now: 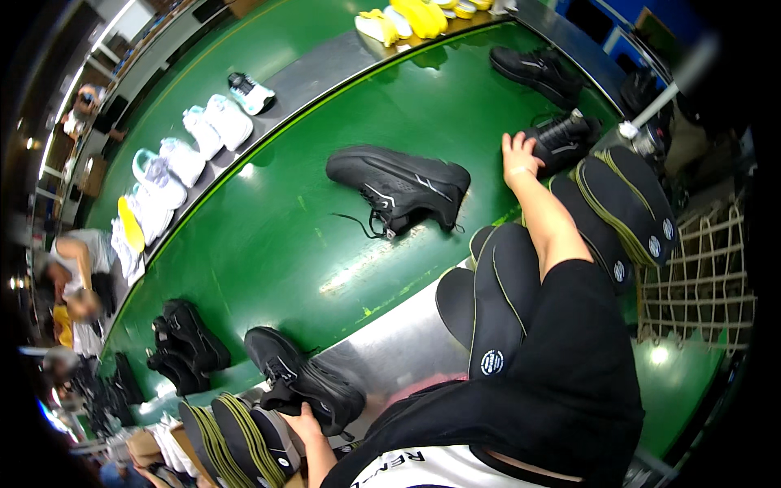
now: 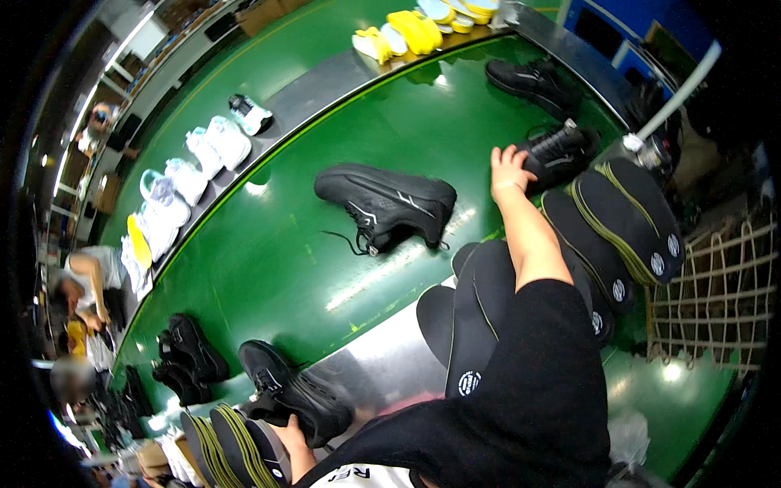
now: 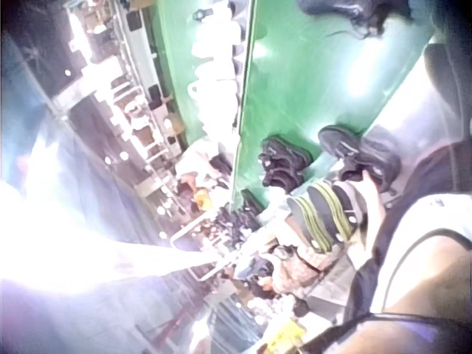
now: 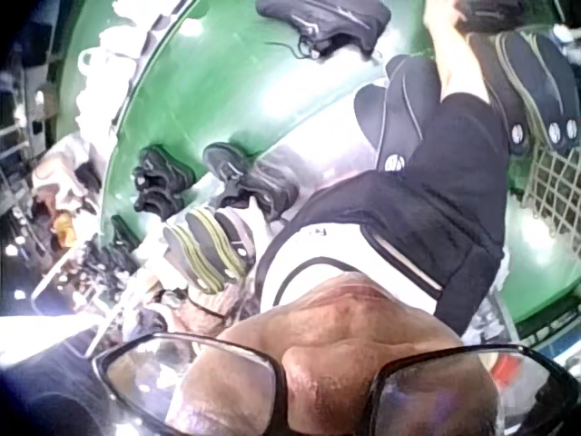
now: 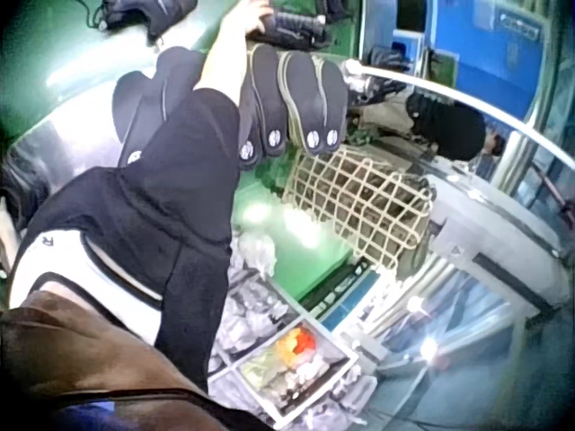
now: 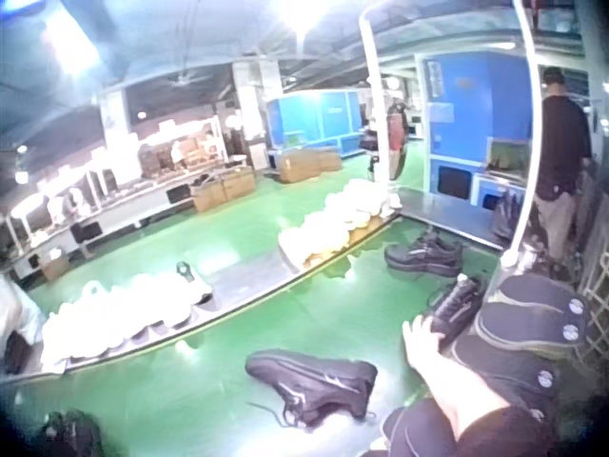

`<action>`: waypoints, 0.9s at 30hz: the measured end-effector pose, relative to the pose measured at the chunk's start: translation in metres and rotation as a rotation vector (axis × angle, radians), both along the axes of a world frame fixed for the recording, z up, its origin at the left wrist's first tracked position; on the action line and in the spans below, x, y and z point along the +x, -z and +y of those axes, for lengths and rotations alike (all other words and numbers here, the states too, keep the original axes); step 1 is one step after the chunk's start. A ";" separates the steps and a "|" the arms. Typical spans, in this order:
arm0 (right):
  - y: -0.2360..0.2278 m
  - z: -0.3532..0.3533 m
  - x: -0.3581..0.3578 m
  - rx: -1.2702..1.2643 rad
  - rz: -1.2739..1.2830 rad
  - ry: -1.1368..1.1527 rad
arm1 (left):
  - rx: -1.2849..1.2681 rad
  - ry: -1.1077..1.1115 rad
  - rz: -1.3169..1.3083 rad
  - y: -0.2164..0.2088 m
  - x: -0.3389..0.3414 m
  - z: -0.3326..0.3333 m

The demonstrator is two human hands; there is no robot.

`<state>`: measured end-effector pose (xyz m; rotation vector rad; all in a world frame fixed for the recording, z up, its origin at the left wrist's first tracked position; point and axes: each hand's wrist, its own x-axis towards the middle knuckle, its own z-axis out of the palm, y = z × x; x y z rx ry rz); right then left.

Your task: The person checks tags and insoles of shoes by hand, places them on a conveyor belt, and retrieves more insoles from a cart.

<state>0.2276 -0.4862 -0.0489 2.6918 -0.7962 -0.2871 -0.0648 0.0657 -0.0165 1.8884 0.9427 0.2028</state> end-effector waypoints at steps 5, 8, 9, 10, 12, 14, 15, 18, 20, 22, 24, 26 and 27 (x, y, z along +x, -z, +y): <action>0.001 -0.013 0.015 -0.192 0.012 -0.189 | 0.062 0.065 0.071 -0.004 0.005 0.000; -0.041 -0.010 0.055 -0.077 -0.197 -0.378 | -0.084 0.015 -0.035 0.015 -0.006 0.014; -0.049 -0.014 0.067 0.062 -0.393 -0.509 | -0.061 0.023 -0.035 0.015 -0.007 0.014; -0.062 -0.006 0.079 0.149 -0.431 -0.532 | -0.016 0.039 -0.027 0.015 -0.007 0.014; -0.074 0.019 0.088 0.416 -0.608 -0.529 | 0.007 0.044 0.001 0.004 -0.004 0.008; -0.072 0.048 0.083 0.660 -0.518 -0.649 | 0.010 0.056 -0.031 0.010 -0.005 0.010; -0.062 0.065 0.070 0.747 -0.515 -0.765 | 0.016 0.060 -0.044 0.012 -0.005 0.010; -0.053 0.116 0.016 0.670 0.048 -0.644 | -0.048 0.047 -0.069 0.004 -0.001 0.003; -0.047 0.135 -0.009 0.481 0.091 -0.607 | -0.003 0.061 -0.064 0.004 -0.001 0.003; -0.048 0.143 -0.011 0.436 0.067 -0.568 | 0.025 0.049 -0.082 0.002 0.002 0.002; -0.057 0.157 -0.009 0.600 0.061 -0.394 | 0.027 0.018 -0.109 -0.001 0.002 0.001; -0.055 0.158 -0.003 1.148 -0.008 -0.206 | 0.073 0.142 -0.049 0.007 0.004 0.033; -0.048 0.154 -0.001 1.612 -0.072 -0.090 | 0.098 0.204 -0.017 0.010 0.003 0.050</action>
